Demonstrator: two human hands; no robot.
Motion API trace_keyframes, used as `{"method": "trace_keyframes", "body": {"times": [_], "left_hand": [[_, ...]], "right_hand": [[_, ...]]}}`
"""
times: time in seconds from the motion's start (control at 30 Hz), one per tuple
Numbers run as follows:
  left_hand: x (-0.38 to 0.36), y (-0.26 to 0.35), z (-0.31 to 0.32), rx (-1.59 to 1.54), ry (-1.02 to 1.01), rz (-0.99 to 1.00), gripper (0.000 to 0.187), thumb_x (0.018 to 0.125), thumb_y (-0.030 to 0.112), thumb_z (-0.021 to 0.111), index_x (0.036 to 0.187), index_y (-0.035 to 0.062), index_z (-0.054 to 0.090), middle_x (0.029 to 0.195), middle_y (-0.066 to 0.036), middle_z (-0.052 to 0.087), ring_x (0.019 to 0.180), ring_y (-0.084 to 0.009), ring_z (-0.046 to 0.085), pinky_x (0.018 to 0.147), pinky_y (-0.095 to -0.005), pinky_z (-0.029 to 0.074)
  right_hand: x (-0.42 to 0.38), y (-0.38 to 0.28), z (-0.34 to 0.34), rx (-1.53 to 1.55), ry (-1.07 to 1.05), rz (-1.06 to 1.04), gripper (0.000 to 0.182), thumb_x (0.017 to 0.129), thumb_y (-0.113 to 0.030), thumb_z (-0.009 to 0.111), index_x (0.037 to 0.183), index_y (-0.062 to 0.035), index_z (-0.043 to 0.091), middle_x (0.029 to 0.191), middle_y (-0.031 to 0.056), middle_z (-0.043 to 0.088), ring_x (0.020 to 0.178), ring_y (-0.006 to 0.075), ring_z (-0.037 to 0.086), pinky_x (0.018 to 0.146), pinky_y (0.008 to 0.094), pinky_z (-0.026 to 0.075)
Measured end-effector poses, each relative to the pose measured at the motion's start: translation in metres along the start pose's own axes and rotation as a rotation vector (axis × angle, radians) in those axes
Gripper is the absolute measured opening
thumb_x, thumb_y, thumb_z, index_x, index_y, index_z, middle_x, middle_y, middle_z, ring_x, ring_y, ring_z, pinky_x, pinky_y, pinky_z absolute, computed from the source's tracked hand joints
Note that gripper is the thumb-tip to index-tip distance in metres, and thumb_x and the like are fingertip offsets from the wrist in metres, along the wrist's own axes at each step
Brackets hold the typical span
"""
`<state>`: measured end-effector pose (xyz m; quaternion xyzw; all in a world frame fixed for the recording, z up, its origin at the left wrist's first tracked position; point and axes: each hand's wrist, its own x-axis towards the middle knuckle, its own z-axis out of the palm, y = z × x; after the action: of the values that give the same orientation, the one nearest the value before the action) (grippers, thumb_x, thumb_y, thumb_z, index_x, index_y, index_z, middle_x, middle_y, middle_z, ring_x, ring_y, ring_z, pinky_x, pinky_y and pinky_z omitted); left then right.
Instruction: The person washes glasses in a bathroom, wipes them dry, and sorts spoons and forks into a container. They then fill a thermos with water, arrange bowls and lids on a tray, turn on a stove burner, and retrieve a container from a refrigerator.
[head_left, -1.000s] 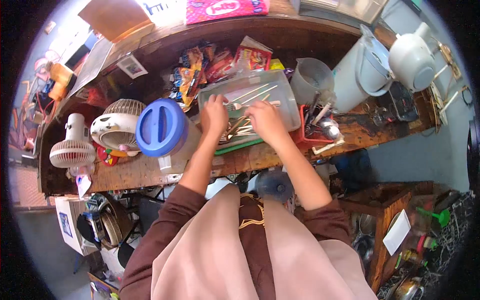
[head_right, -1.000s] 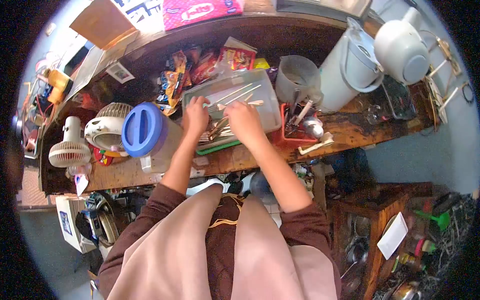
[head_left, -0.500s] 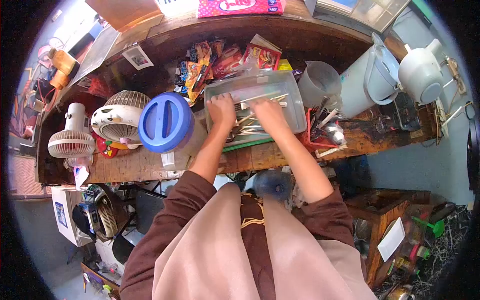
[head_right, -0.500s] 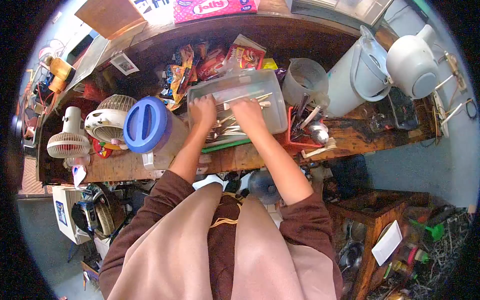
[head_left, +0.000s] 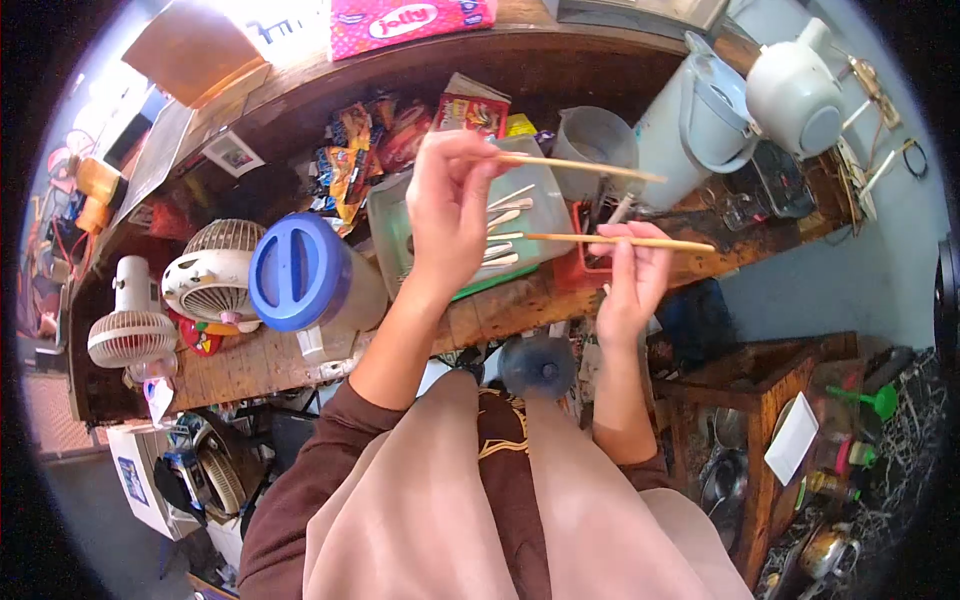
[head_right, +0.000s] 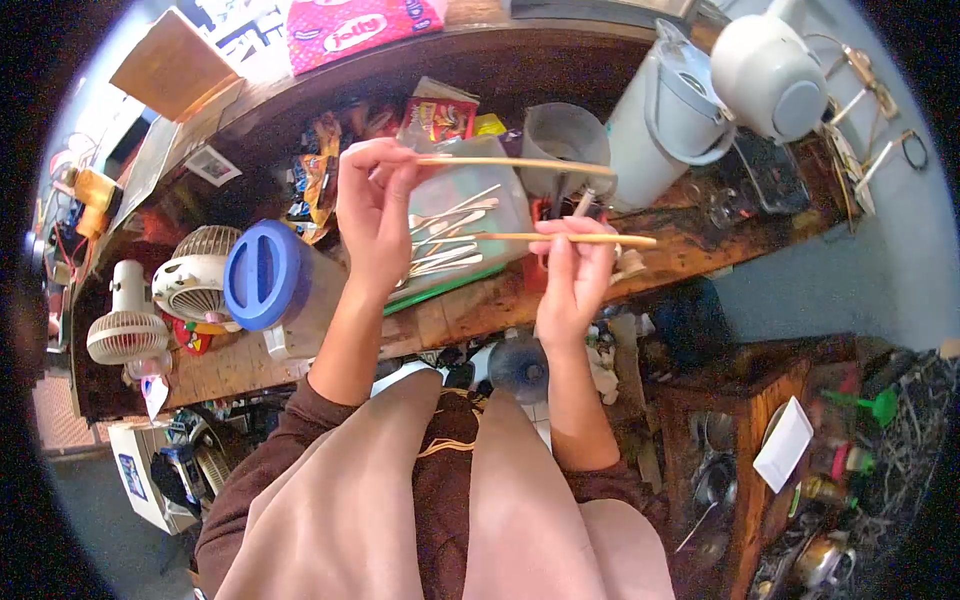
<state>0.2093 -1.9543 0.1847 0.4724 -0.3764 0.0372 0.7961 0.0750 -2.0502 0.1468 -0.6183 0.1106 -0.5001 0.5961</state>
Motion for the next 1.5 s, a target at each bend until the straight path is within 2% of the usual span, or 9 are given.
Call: {"method": "trace_keyframes", "body": {"times": [0.2,0.43,0.63,0.73,0.8,0.9,1.1,1.23,1.5], "left_hand": [[0.014,0.017,0.043,0.445,-0.473,0.386,0.018,0.077,-0.012,0.044,0.091,-0.0006,0.046,0.091,-0.011,0.048,0.079,-0.0218,0.054,0.070,-0.0308,0.046],[0.011,-0.001,0.088,0.443,-0.779,0.261,0.025,0.073,-0.006,0.043,0.095,0.0020,0.050,0.089,-0.013,0.049,0.078,-0.0258,0.053,0.070,-0.0308,0.045],[-0.012,-0.051,0.093,0.482,-1.065,0.156,0.017,0.077,0.007,0.044,0.093,0.0009,0.045,0.088,-0.017,0.050,0.085,-0.0350,0.051,0.073,-0.0373,0.042],[-0.021,-0.060,0.082,0.607,-1.127,0.161,0.019,0.076,0.007,0.046,0.094,0.0008,0.046,0.087,-0.016,0.051,0.088,-0.0347,0.050,0.077,-0.0386,0.040],[-0.025,-0.058,0.072,0.556,-1.046,0.180,0.026,0.074,0.005,0.050,0.099,0.0008,0.046,0.091,-0.015,0.052,0.093,-0.0330,0.048,0.081,-0.0386,0.039],[-0.025,-0.038,0.045,0.512,-0.690,0.076,0.037,0.069,-0.002,0.055,0.104,0.0038,0.046,0.101,-0.015,0.050,0.093,-0.0330,0.048,0.079,-0.0393,0.039],[-0.030,-0.064,-0.067,1.107,-0.284,-0.252,0.023,0.071,0.000,0.052,0.092,0.0076,0.051,0.092,-0.014,0.052,0.089,-0.0335,0.050,0.075,-0.0419,0.041],[-0.051,-0.078,-0.108,1.430,-0.417,-0.408,0.016,0.072,0.002,0.047,0.084,0.0074,0.057,0.086,-0.014,0.055,0.083,-0.0341,0.052,0.070,-0.0422,0.042],[-0.066,-0.107,-0.117,1.916,-0.543,-0.364,0.020,0.081,0.017,0.041,0.083,0.0073,0.059,0.086,-0.010,0.057,0.082,-0.0250,0.054,0.074,-0.0367,0.034]], "right_hand": [[-0.001,-0.018,-0.052,-0.240,0.226,-0.116,0.016,0.087,-0.005,0.042,0.103,-0.0019,0.043,0.089,0.0086,0.054,0.069,0.0093,0.049,0.067,0.0214,0.041],[0.006,-0.006,-0.072,-0.549,0.169,-0.013,0.018,0.087,-0.010,0.043,0.101,0.0007,0.046,0.082,0.0085,0.057,0.068,0.0122,0.053,0.061,0.0254,0.044],[0.007,0.026,-0.073,-1.005,-0.226,0.088,0.024,0.081,-0.006,0.048,0.104,-0.0021,0.045,0.087,0.0164,0.056,0.077,0.0325,0.056,0.069,0.0389,0.043],[0.001,0.019,-0.062,-0.900,-0.137,0.151,0.030,0.077,-0.004,0.052,0.107,-0.0016,0.044,0.090,0.0165,0.055,0.076,0.0295,0.056,0.067,0.0383,0.044],[-0.001,0.006,-0.051,-0.702,-0.088,0.250,0.036,0.074,0.000,0.055,0.108,-0.0016,0.044,0.093,0.0165,0.052,0.075,0.0269,0.055,0.066,0.0354,0.045],[-0.002,-0.001,-0.036,-0.832,0.112,-0.071,0.035,0.070,0.003,0.055,0.104,-0.0012,0.047,0.094,0.0147,0.051,0.079,0.0252,0.053,0.068,0.0323,0.045],[0.002,0.015,0.018,-0.726,-0.201,-0.425,0.018,0.069,0.004,0.055,0.085,-0.0030,0.056,0.082,0.0110,0.054,0.077,0.0268,0.053,0.065,0.0337,0.043],[0.018,0.070,0.057,-0.810,-0.605,-0.117,0.017,0.068,-0.002,0.055,0.084,-0.0069,0.059,0.084,0.0109,0.056,0.081,0.0308,0.054,0.070,0.0372,0.044],[0.031,0.163,0.099,-1.189,-0.920,-0.227,0.013,0.065,-0.008,0.058,0.078,-0.0092,0.061,0.081,0.0102,0.058,0.081,0.0277,0.057,0.069,0.0399,0.045]]}}
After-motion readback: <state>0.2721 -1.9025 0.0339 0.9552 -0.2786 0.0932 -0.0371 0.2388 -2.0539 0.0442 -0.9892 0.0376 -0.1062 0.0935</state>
